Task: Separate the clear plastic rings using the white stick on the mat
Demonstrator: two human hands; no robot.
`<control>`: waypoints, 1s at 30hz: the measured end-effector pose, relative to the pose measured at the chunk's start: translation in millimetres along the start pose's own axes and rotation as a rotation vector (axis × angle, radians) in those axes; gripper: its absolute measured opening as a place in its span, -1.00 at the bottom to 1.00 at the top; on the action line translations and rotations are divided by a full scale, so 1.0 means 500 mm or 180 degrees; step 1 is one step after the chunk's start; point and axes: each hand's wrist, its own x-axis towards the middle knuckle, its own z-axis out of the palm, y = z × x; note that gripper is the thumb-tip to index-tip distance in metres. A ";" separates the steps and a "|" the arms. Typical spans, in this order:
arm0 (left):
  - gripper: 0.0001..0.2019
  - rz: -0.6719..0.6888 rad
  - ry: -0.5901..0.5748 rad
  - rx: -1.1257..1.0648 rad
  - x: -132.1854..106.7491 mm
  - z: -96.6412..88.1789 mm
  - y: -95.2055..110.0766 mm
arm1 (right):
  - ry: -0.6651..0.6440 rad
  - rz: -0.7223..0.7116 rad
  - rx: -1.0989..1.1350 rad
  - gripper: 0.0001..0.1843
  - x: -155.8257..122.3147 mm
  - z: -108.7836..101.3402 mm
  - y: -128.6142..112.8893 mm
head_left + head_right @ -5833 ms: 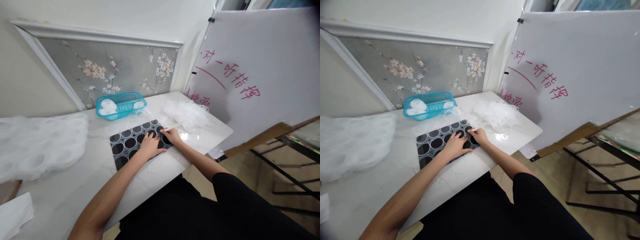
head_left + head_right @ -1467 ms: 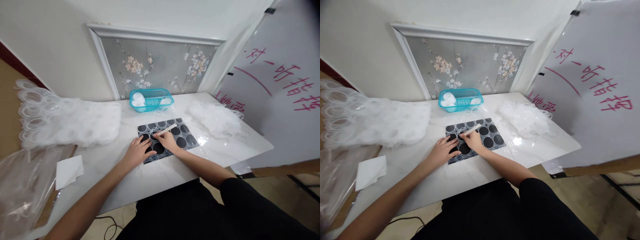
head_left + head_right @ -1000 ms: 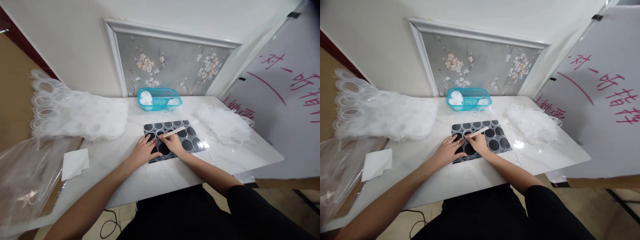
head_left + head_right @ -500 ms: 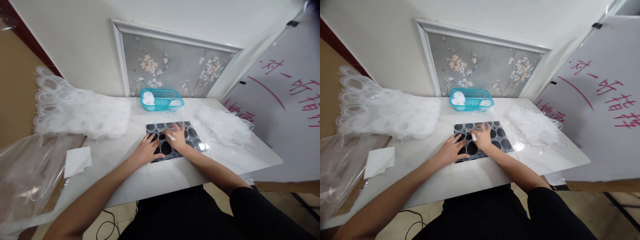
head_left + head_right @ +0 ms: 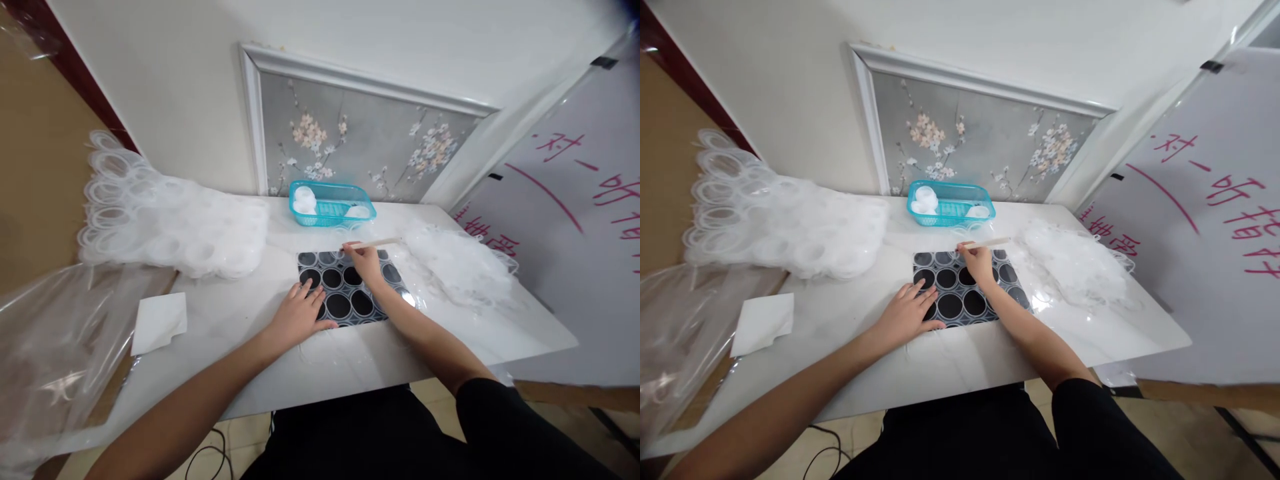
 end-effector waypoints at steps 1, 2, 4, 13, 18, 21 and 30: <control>-0.24 0.0014 0.0000 0.0017 0.000 0.000 0.001 | -0.0070 0.0073 0.0090 -0.68 -0.002 -0.005 0.001; -0.24 0.0020 0.0011 0.0042 -0.001 -0.002 0.002 | -0.0152 0.0070 0.0167 -0.68 -0.007 -0.008 0.002; -0.23 0.0005 0.0035 0.0088 -0.002 -0.006 0.011 | -0.0340 -0.0106 0.0245 -0.71 -0.022 -0.006 -0.001; -0.20 -0.0279 0.0089 0.0076 -0.009 -0.011 0.043 | -0.2141 -0.0555 0.0599 -0.71 -0.041 0.043 -0.026; -0.23 -0.0313 0.0063 0.0082 -0.012 -0.011 0.043 | -0.2527 -0.0429 0.0633 -0.67 -0.029 0.034 -0.033; -0.28 -0.0398 0.0040 0.0053 -0.011 -0.016 0.044 | -0.2603 -0.0523 0.0563 -0.67 -0.029 0.032 -0.029; -0.32 -0.0500 0.0145 -0.0037 -0.009 -0.012 0.039 | -0.2477 -0.1062 0.0218 -0.70 -0.029 0.038 0.000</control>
